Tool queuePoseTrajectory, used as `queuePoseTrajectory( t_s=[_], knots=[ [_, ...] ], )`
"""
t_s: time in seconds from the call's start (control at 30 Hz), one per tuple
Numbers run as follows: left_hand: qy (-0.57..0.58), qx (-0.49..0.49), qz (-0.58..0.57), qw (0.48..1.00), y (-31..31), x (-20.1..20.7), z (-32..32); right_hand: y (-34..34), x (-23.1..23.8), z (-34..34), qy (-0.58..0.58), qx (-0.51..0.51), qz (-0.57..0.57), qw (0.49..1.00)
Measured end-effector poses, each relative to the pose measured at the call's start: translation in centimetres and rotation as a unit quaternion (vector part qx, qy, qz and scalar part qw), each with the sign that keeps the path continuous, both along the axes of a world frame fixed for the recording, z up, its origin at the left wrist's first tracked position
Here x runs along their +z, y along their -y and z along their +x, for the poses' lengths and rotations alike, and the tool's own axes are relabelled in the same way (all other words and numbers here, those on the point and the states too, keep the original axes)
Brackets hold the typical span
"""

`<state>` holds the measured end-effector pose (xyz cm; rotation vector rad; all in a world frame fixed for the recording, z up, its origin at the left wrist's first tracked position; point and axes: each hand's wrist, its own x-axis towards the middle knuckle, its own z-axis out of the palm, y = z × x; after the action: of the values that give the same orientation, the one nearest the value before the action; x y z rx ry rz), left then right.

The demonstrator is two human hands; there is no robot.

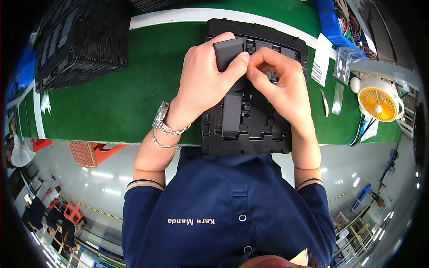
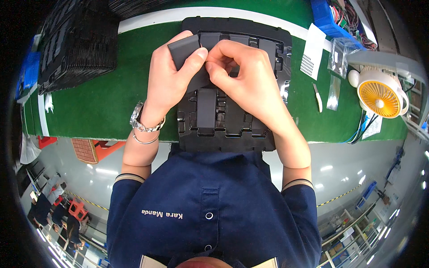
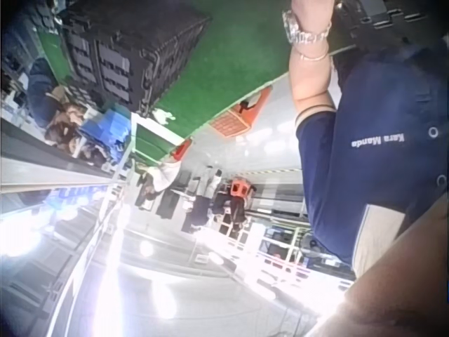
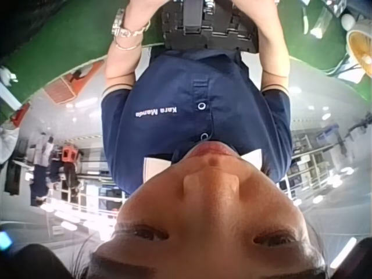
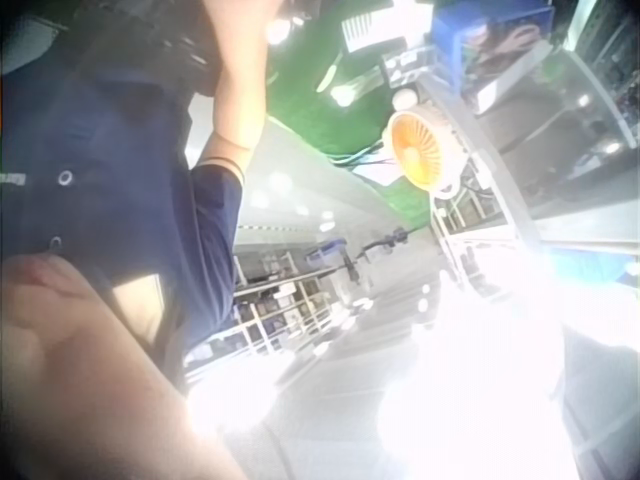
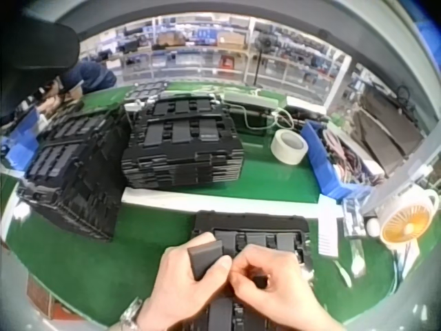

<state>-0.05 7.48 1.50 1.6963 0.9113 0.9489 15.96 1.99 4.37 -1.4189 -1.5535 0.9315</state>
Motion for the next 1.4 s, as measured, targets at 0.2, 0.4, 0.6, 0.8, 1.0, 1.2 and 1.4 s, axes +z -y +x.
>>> queuePoseTrajectory(
  t_s=[0.2,0.4,0.6,0.8,1.0,1.2,1.4],
  knots=[
    [-0.001,-0.007,-0.012,1.000,-0.1,0.1,-0.1,0.0,0.7,0.2,0.031,0.015,-0.052,0.998],
    [0.016,-0.021,-0.043,0.999,-0.1,-0.4,0.0,-0.1,0.0,0.1,0.049,0.009,0.025,0.998],
    [0.037,-0.025,-0.051,0.998,0.1,-0.5,0.2,0.1,-0.4,0.0,0.039,-0.001,0.013,0.999],
    [0.100,0.008,-0.085,0.991,0.0,-0.2,0.1,-0.1,-0.5,0.2,-0.172,0.024,-0.104,0.979],
    [0.110,0.004,-0.106,0.988,0.3,-0.1,0.1,-0.2,-0.8,0.1,-0.195,0.050,-0.113,0.973],
    [0.122,-0.025,-0.116,0.985,0.1,-0.2,-0.1,-0.1,-0.8,0.0,-0.200,0.040,-0.104,0.973],
    [0.143,-0.047,-0.112,0.982,0.2,0.2,-0.2,0.0,-0.8,0.1,-0.214,0.048,-0.111,0.969]
  ],
)
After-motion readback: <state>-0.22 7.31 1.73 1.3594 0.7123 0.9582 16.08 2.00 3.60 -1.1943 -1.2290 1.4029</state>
